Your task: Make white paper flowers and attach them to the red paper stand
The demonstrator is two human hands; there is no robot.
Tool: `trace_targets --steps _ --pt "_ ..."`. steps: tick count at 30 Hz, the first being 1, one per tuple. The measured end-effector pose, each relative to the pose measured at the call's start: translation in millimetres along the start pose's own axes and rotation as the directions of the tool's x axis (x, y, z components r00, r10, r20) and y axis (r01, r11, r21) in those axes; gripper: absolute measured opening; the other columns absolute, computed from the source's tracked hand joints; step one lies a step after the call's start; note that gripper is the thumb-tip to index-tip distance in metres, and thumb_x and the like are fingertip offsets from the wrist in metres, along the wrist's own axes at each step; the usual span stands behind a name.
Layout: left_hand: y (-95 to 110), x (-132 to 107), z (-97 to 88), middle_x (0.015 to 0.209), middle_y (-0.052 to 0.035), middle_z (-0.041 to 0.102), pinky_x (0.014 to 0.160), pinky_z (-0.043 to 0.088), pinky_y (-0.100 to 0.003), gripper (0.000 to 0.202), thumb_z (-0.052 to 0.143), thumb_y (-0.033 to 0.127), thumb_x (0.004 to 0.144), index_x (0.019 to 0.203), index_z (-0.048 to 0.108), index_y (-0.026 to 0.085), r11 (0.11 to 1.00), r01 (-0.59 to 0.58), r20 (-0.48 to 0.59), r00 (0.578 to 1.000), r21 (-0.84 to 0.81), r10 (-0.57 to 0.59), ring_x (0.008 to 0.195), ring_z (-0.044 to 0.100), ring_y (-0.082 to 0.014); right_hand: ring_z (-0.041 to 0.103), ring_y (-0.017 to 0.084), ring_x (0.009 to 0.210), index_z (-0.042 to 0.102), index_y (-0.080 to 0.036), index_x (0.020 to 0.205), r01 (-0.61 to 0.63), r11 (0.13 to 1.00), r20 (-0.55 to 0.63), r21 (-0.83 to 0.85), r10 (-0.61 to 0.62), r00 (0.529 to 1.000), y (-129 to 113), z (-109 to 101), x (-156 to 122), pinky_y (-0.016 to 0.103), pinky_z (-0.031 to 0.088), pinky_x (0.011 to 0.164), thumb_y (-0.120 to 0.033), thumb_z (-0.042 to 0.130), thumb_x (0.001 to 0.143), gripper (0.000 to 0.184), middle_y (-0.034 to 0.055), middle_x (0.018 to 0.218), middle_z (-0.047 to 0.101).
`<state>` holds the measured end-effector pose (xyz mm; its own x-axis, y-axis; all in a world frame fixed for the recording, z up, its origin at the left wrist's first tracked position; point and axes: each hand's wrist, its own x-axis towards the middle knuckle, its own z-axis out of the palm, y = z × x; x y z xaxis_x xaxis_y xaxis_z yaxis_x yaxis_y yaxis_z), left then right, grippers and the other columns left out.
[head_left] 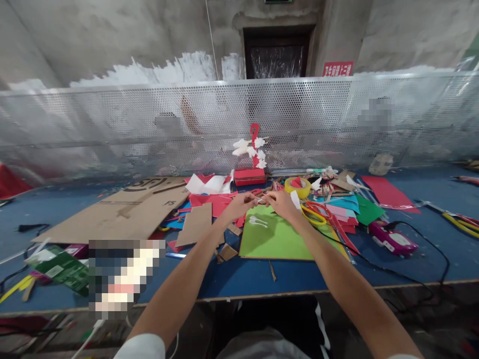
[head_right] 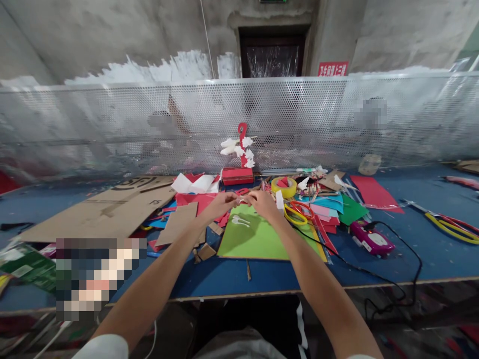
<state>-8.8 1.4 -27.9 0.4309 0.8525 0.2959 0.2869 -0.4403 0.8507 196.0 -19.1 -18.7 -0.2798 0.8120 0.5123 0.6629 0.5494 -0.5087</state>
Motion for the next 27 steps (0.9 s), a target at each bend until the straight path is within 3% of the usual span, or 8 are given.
trace_targets --steps 8,14,24,27 --pt "6.1 -0.4 -0.1 0.065 0.0002 0.057 0.057 0.037 -0.023 0.033 0.071 0.046 0.073 0.077 0.06 0.014 1.0 0.021 0.012 1.0 -0.023 -0.02 0.058 0.05 -0.0105 0.059 0.013 0.051 0.066 -0.017 0.063 -0.075 0.996 0.094 0.037 0.072 0.993 -1.1 -2.3 -2.9 0.023 0.041 0.061 -0.047 0.04 0.098 0.053 0.0009 0.05 0.063" --pt "8.8 -1.6 -0.1 0.065 0.0001 0.058 0.057 0.038 -0.023 0.031 0.071 0.043 0.073 0.077 0.063 0.014 0.998 0.048 0.018 0.999 -0.05 -0.048 0.059 0.05 -0.0104 0.067 0.016 0.079 0.071 -0.02 0.095 0.067 0.991 0.05 0.116 -0.073 0.996 -3.7 0.6 -2.1 0.024 0.045 0.071 -0.037 0.066 0.086 0.02 0.0028 0.088 0.074" --pt "7.9 -1.1 2.0 0.068 -0.001 0.06 0.06 0.041 -0.023 0.03 0.071 0.042 0.073 0.078 0.063 0.013 0.997 0.05 0.039 0.998 -0.056 -0.048 0.062 0.052 -0.0109 0.062 0.017 0.074 0.073 -0.021 0.088 0.079 0.992 0.071 -0.099 -0.072 0.995 -2.0 3.0 -1.3 0.026 0.038 0.067 -0.031 0.058 0.092 0.018 0.0032 0.083 0.073" --pt "7.7 -1.6 1.2 0.069 -0.0017 0.061 0.06 0.041 -0.023 0.031 0.071 0.042 0.073 0.079 0.064 0.013 0.998 0.038 0.046 0.998 -0.045 -0.036 0.063 0.052 -0.0114 0.06 0.015 0.067 0.073 -0.021 0.083 0.065 0.996 0.102 -0.067 -0.058 0.993 -1.0 2.9 -0.5 0.025 0.037 0.065 -0.032 0.054 0.094 0.025 0.0017 0.074 0.071"
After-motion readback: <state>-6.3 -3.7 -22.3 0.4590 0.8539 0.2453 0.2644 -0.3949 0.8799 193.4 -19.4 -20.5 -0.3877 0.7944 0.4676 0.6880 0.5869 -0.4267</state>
